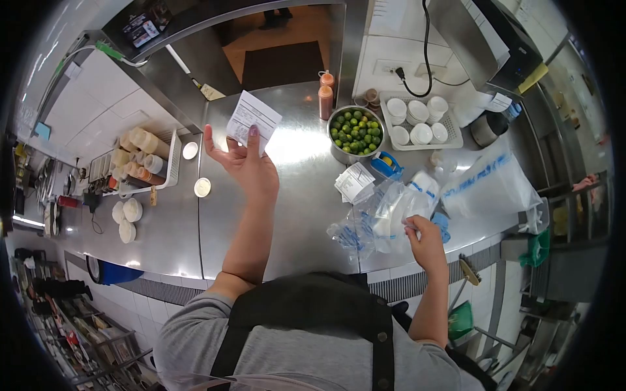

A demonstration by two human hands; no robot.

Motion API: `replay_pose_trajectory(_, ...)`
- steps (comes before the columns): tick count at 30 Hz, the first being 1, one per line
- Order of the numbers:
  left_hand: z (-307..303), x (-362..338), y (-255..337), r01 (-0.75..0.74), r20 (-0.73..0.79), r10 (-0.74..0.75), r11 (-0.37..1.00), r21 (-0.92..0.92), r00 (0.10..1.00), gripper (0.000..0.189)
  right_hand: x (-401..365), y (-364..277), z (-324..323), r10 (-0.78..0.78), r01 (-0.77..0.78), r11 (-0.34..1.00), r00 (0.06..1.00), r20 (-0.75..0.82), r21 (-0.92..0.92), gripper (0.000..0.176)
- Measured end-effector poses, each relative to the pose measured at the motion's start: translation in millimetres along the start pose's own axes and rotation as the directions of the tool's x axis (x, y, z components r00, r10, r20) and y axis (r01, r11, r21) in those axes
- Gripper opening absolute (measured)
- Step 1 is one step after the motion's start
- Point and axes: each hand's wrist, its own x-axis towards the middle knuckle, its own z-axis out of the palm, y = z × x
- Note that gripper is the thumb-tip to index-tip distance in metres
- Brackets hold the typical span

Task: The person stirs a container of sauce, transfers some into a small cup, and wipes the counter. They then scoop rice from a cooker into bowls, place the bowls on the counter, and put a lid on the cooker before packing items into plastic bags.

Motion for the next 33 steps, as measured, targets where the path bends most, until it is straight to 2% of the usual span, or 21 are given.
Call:
replay_pose_trajectory(1, 2.5, -1.0, 1.4, 0.003, -0.003, -0.003, 1.0, 0.004, 1.0, 0.088, -0.4, 2.2, 2.5, -0.001, 0.002, 1.0, 1.0, 0.015, -0.004, 0.013)
replay_pose_trajectory(5, 5.3, 9.2, 2.3, -0.071, -0.001, 0.072, 0.993, 0.095, 0.997, 0.065, -6.2, 5.8, 9.4, 0.007, -0.008, 0.999, 1.0, 0.01, 0.036, 0.013)
replay_pose_trajectory(8, -5.0, 24.3, -3.5, -0.183, 0.071, 0.173, 0.97, 0.158, 0.982, 0.036, -9.6, 8.3, 9.5, 0.006, -0.004, 0.998, 0.999, -0.032, 0.061, 0.014)
replay_pose_trajectory(11, -3.7, 19.8, -7.2, -0.079, 0.112, 0.058, 0.978, 0.194, 0.992, 0.021, -18.7, 9.7, 11.5, 0.032, -0.027, 0.997, 0.997, -0.064, 0.067, 0.014)
replay_pose_trajectory(13, -16.2, 6.5, -17.8, 0.121, 0.15, -0.176, 0.94, 0.319, 0.973, 0.023, -25.4, 10.0, 12.7, 0.059, -0.054, 0.996, 0.995, -0.083, 0.07, 0.013)
replay_pose_trajectory(14, -28.9, -3.8, -25.3, 0.213, 0.156, -0.291, 0.898, 0.385, 0.944, 0.025, -30.0, 9.2, 14.5, 0.075, -0.068, 0.995, 0.993, -0.089, 0.072, 0.013)
replay_pose_trajectory(15, -46.6, -16.7, -38.9, 0.238, 0.185, -0.365, 0.841, 0.486, 0.912, 0.031, -33.7, 8.5, 16.2, 0.087, -0.08, 0.994, 0.992, -0.095, 0.074, 0.012)
replay_pose_trajectory(16, -74.0, -33.3, -58.4, 0.348, 0.185, -0.469, 0.82, 0.454, 0.864, 0.029, -37.5, 8.9, 17.5, 0.105, -0.098, 0.993, 0.99, -0.094, 0.072, 0.013)
replay_pose_trajectory(17, -90.5, -51.6, -66.8, 0.313, 0.117, -0.51, 0.676, 0.667, 0.852, 0.029, -41.9, 9.7, 19.2, 0.12, -0.114, 0.991, 0.989, -0.09, 0.07, 0.013)
replay_pose_trajectory(19, -118.7, -73.0, -74.4, 0.296, 0.239, -0.644, 0.608, 0.736, 0.727, 0.028, -49.7, 9.4, 21.4, 0.141, -0.136, 0.989, 0.986, -0.088, 0.06, 0.013)
replay_pose_trajectory(21, -139.5, -81.6, -79.8, 0.326, 0.291, -0.766, 0.54, 0.776, 0.574, 0.046, -56.6, 8.0, 21.8, 0.155, -0.151, 0.988, 0.984, -0.092, 0.044, 0.014)
replay_pose_trajectory(24, -111.8, -87.8, -50.1, 0.432, 0.238, -0.658, 0.682, 0.59, 0.714, 0.068, -60.0, 12.9, 26.5, 0.136, -0.133, 0.99, 0.986, -0.093, 0.037, 0.015)
replay_pose_trajectory(27, -104.3, -68.9, -45.6, 0.315, 0.31, -0.533, 0.78, 0.541, 0.787, 0.081, -57.0, 9.5, 27.1, 0.158, -0.152, 0.985, 0.985, -0.069, 0.084, 0.018)
replay_pose_trajectory(28, -93.4, -67.6, -39.2, 0.32, 0.272, -0.487, 0.815, 0.484, 0.83, 0.062, -55.6, 11.9, 28.1, 0.135, -0.131, 0.989, 0.989, -0.068, 0.065, 0.02)
replay_pose_trajectory(31, -124.9, -46.9, -52.8, 0.085, 0.336, -0.542, 0.611, 0.787, 0.77, 0.042, -50.7, 14.7, 30.3, 0.04, -0.041, 0.999, 0.994, -0.101, 0.001, 0.019)
replay_pose_trajectory(33, -109.1, -53.8, -41.4, 0.228, 0.232, -0.556, 0.636, 0.737, 0.798, 0.029, -47.6, 14.4, 27.7, 0.046, -0.044, 0.998, 0.997, -0.057, 0.04, 0.018)
